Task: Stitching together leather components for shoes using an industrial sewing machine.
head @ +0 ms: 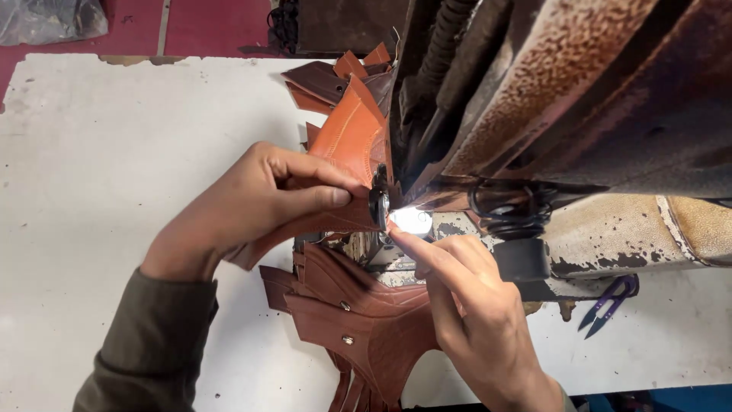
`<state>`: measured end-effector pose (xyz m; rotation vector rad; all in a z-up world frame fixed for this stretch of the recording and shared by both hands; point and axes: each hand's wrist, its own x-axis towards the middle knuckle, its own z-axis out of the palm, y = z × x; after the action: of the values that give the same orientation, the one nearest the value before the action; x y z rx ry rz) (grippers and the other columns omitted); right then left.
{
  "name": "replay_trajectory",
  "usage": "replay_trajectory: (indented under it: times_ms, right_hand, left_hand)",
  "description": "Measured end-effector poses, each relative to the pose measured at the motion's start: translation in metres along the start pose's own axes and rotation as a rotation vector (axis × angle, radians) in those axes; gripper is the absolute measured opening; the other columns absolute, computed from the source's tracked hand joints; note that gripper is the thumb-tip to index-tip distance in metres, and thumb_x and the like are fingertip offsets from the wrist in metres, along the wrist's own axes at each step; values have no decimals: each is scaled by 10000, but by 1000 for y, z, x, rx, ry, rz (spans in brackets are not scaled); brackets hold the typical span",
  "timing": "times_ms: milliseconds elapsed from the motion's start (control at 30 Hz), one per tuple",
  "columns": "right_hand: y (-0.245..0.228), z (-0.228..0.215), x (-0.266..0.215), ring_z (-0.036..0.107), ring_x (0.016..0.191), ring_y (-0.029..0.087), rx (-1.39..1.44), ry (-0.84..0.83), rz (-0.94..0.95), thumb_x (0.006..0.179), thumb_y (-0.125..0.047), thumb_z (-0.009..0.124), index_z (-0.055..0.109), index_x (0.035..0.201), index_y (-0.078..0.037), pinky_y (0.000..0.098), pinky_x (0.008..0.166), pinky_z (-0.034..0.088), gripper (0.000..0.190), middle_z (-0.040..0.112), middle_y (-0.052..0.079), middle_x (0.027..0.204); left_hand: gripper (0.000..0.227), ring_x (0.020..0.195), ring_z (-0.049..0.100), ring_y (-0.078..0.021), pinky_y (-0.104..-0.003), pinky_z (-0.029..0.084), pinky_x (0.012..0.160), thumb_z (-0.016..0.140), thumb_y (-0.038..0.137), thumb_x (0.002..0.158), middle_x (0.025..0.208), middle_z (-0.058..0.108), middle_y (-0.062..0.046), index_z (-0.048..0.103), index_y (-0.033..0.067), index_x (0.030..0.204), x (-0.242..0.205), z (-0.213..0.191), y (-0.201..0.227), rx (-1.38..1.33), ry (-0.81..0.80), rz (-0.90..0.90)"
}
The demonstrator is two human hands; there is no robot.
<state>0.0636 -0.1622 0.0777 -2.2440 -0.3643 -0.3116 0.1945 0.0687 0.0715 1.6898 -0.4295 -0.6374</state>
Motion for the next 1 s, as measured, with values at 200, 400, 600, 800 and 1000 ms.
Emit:
replay_trajectory:
  times_ms: [200, 400, 600, 800, 1000]
  right_hand:
    - [-1, -9, 9, 626, 777, 252, -218, -72, 63, 877, 97, 589, 657, 1356, -166, 367, 683, 508, 551, 608, 98, 942]
    - [1, -6, 12, 679, 959, 338, -299, -94, -25, 875, 61, 574, 636, 1357, -185, 428, 758, 529, 546, 641, 165, 1217]
    - [-7, -6, 4, 636, 1082, 434, -320, -79, -108, 894, 42, 573, 625, 1405, -148, 404, 775, 544, 549, 663, 202, 1241]
    - [14, 33, -51, 696, 818, 92, 202, 38, 163, 957, -1, 659, 643, 1380, -66, 190, 686, 518, 428, 732, 112, 1074]
    - [-10, 31, -64, 654, 834, 56, 432, 118, 434, 916, -10, 700, 696, 1342, -15, 197, 747, 510, 426, 776, 73, 961]
  left_hand:
    - [193, 845, 744, -86, -222, 621, 769, 689, 70, 915, 973, 827, -46, 815, 33, 1056, -22, 36, -8, -3, 168, -7]
    - [258, 900, 725, -63, -206, 602, 809, 623, 39, 955, 1011, 813, -61, 756, -21, 1167, -55, 89, -40, -300, 469, 75]
    - [290, 647, 509, -125, -261, 395, 562, 697, 157, 1037, 862, 762, -135, 777, 75, 1304, -72, 141, -29, -242, 757, -144]
    - [339, 1121, 697, -360, -461, 436, 992, 664, 69, 932, 1106, 764, -200, 698, -3, 1262, -95, 145, -13, 593, 922, 394]
    - [270, 866, 647, -308, -444, 462, 791, 677, 144, 909, 887, 740, -94, 713, 105, 1174, -89, 93, 33, 860, 886, 432]
